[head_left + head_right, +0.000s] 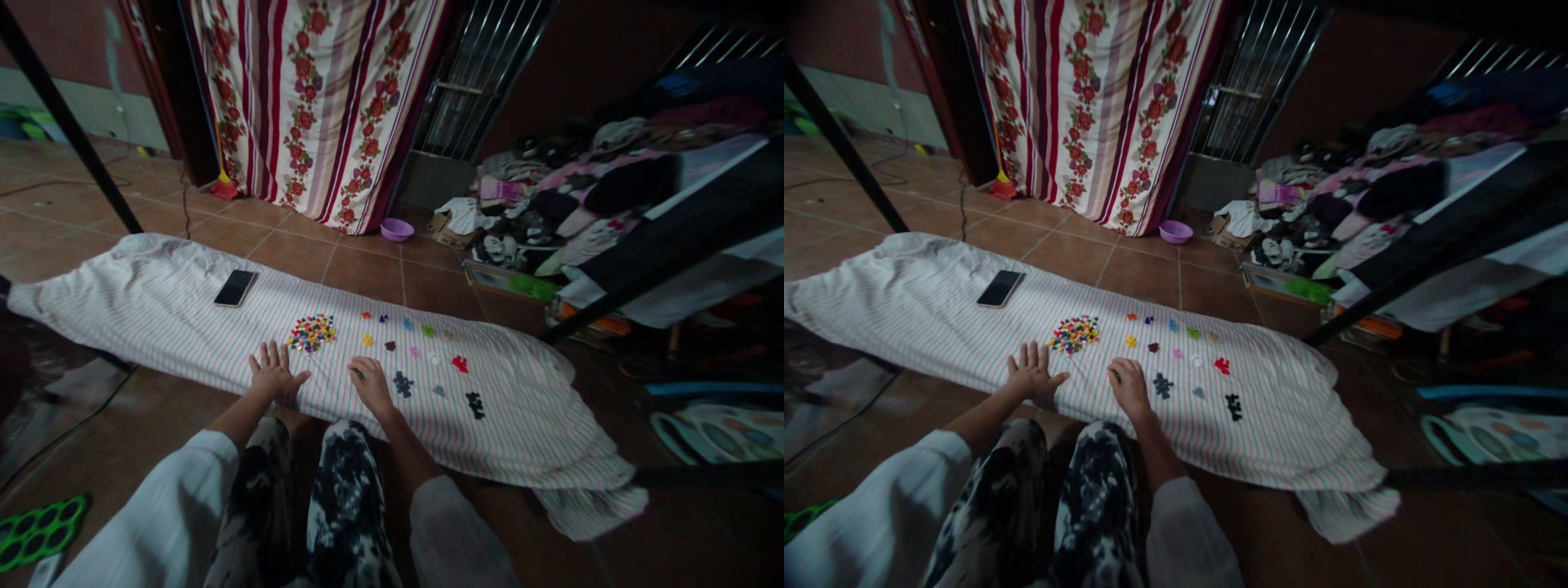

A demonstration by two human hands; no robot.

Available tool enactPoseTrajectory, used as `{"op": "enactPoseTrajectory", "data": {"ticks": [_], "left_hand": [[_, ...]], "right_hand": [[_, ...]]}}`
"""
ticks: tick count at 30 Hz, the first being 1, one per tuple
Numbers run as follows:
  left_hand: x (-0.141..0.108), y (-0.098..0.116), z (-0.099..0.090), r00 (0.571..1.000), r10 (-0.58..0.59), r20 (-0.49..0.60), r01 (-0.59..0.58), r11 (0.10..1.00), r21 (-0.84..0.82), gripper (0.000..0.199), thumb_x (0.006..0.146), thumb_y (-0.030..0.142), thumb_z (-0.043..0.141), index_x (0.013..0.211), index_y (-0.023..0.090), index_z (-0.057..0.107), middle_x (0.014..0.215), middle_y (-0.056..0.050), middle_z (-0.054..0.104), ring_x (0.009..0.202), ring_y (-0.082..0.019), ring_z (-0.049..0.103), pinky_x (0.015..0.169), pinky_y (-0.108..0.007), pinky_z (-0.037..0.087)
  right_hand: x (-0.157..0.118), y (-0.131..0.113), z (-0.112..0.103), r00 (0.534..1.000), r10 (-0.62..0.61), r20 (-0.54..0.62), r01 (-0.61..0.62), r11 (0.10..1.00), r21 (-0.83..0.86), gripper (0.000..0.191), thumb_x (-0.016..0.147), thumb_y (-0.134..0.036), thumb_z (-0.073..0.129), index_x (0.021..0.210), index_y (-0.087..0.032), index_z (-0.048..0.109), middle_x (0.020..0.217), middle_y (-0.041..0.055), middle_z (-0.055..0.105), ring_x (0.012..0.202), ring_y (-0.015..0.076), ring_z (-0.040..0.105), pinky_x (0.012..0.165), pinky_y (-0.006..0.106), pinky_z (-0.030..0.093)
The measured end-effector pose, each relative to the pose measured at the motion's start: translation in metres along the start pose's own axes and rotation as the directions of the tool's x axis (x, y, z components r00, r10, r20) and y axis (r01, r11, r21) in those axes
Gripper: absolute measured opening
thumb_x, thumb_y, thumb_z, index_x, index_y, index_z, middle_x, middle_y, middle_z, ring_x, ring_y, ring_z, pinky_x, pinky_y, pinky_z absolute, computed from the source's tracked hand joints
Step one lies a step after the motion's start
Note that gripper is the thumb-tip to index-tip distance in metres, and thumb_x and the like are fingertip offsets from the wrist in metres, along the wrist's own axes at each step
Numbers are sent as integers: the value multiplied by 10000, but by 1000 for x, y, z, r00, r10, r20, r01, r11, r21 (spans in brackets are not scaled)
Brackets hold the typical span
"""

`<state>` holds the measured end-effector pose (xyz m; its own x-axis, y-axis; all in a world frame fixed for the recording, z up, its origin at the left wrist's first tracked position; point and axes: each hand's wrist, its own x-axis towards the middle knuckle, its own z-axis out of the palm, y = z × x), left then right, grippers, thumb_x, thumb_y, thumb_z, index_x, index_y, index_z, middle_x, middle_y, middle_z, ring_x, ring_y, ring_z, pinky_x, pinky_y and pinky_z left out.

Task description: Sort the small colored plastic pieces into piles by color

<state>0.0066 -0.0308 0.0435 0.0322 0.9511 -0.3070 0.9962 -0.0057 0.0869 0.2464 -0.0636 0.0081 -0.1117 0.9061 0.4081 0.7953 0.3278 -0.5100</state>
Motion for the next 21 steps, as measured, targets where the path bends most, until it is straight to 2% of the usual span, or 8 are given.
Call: {"op": "enactPoseTrajectory", "data": {"ticks": [8, 15, 21], "left_hand": [[-1, 0, 0, 1000, 3, 7, -3, 1000, -17, 1025, 733, 795, 171, 1467, 87, 68, 1542, -189, -18, 1416, -386, -51, 1099, -615, 39], [4, -3, 9, 999, 24, -20, -25, 999, -36, 1034, 727, 804, 165, 1467, 87, 78, 1544, -190, -5, 1413, -396, -55, 1090, -636, 30], [4, -3, 9, 1000, 24, -18, -24, 1000, -18, 1029, 731, 801, 147, 1466, 85, 67, 1545, -192, -18, 1412, -394, -66, 1093, -629, 34]], "right_hand": [[12, 5, 2, 997, 61, 38, -61, 998, 6, 211, 868, -203, 479, 959, -210, 670, 941, 52, 691, 919, 185, 606, 856, 330, 459], [21, 12, 1, 992, 130, -3, -130, 990, 49, 342, 867, -144, 361, 1001, -198, 671, 960, 55, 686, 933, 165, 618, 873, 309, 466], [37, 7, -2, 977, 209, 37, -207, 977, -49, 297, 871, -164, 404, 988, -196, 675, 967, 53, 686, 957, 167, 605, 884, 294, 442]]}}
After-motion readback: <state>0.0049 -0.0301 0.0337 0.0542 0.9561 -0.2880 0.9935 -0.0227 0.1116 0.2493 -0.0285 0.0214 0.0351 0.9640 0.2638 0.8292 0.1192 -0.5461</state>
